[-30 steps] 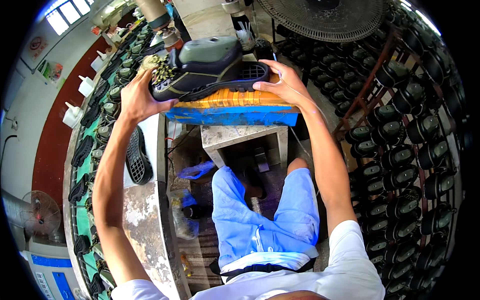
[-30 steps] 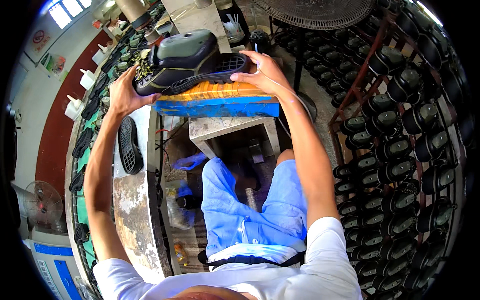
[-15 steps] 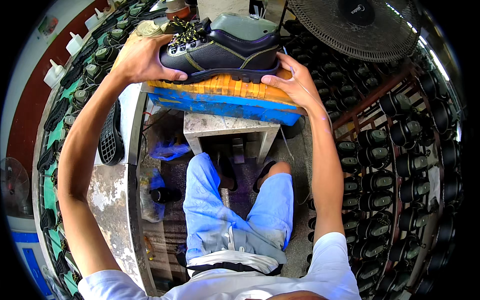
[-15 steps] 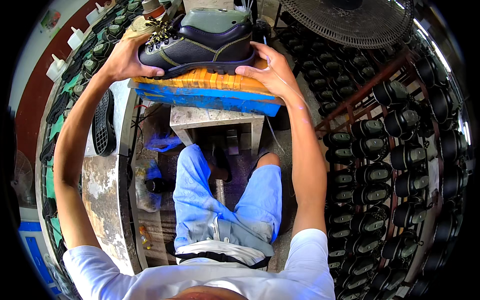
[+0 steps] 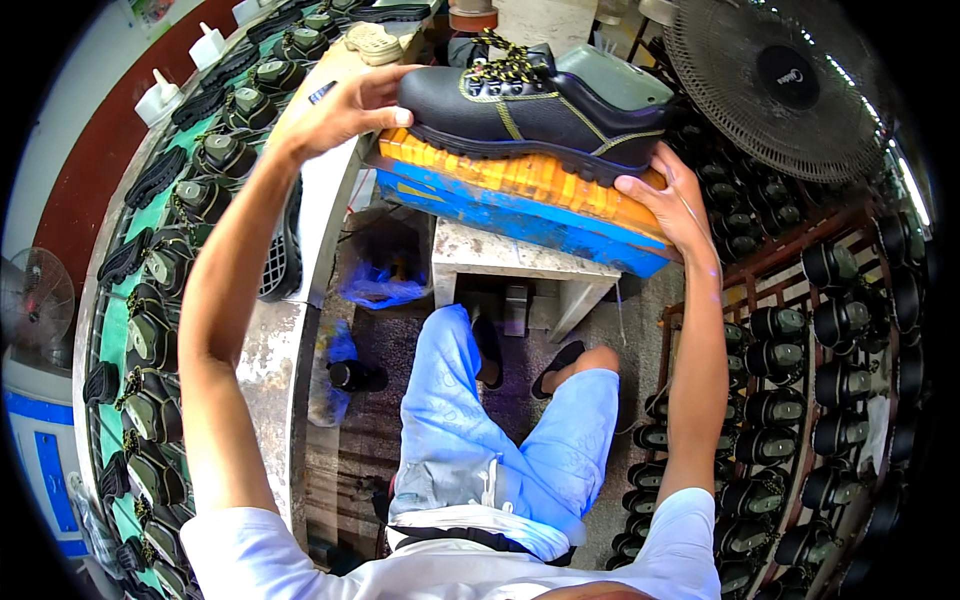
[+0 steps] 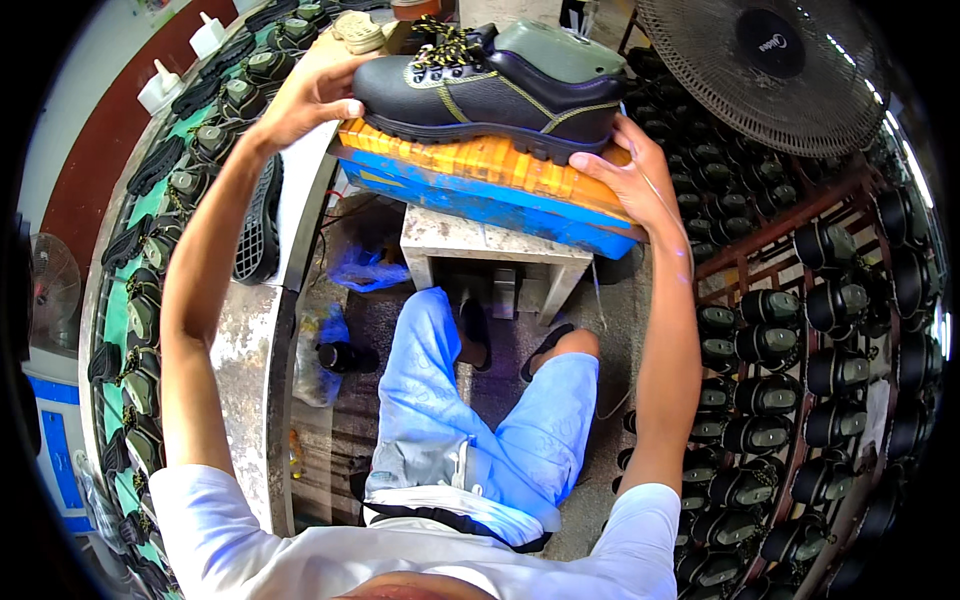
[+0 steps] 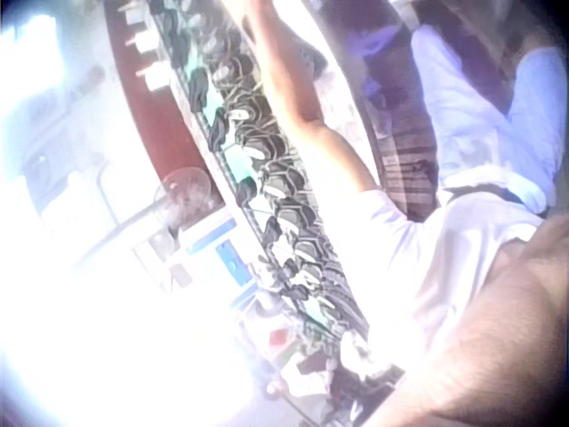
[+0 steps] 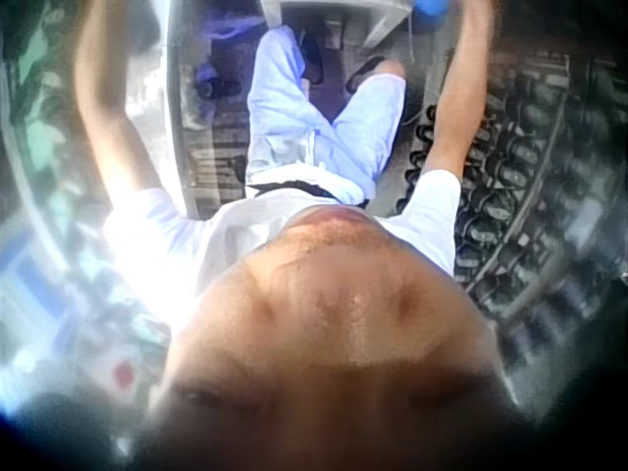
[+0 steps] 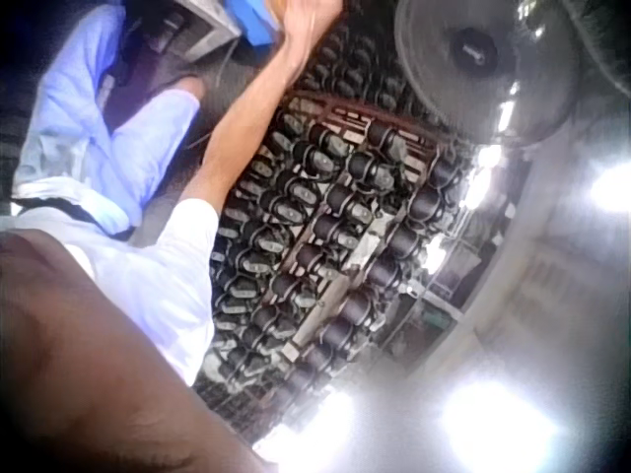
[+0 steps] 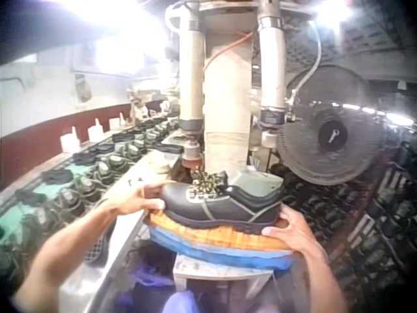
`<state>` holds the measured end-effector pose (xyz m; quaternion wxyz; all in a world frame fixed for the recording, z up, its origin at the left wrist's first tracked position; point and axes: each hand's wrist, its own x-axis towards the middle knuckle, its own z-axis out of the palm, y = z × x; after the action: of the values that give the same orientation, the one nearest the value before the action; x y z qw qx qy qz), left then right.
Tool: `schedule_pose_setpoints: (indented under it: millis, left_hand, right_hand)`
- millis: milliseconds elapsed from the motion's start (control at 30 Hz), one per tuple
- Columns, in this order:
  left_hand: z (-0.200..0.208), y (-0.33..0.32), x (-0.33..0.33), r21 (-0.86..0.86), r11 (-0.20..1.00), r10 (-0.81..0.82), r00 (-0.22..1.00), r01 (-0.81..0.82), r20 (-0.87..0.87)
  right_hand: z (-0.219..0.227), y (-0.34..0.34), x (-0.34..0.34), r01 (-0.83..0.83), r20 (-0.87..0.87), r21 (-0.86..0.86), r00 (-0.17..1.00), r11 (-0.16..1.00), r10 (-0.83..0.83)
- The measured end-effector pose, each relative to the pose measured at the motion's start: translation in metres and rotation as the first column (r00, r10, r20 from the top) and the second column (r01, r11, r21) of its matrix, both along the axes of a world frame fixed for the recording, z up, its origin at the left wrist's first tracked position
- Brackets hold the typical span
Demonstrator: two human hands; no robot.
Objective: The person applies adhesive along the edge of the shoe sole using a fine brush, repeatedly picking up shoes from a rack, placing them on a work stand to apply the glue, and then returning them to the rack.
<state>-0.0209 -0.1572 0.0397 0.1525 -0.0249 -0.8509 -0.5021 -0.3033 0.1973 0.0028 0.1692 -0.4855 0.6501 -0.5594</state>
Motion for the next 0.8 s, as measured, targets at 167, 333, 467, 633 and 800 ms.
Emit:
schedule_pose_setpoints:
  millis: [167,333,467,633,800]
  left_hand:
    - [-0.002,0.013,-0.009,0.117,0.992,0.047,0.999,-0.045,-0.012]
    - [0.013,0.008,-0.019,-0.043,0.999,-0.004,1.000,0.004,-0.011]
    - [0.019,-0.003,-0.018,-0.379,0.923,0.112,0.989,-0.070,0.092]
    - [0.034,0.010,-0.013,-0.762,0.637,0.262,0.963,-0.119,0.069]
    - [0.008,0.022,-0.004,-0.197,0.958,0.220,0.974,-0.207,0.047]
  right_hand:
    - [0.004,0.001,0.002,0.023,-0.002,0.046,1.000,0.999,-0.023]
    - [0.005,0.004,0.006,0.041,0.025,0.034,0.999,0.999,-0.042]
    - [0.003,0.003,0.004,0.057,-0.003,0.045,0.998,0.997,-0.057]
    - [0.002,0.004,-0.003,0.046,-0.042,0.048,0.998,0.998,-0.044]
    - [-0.003,-0.002,-0.006,-0.009,-0.019,-0.022,1.000,1.000,0.008]
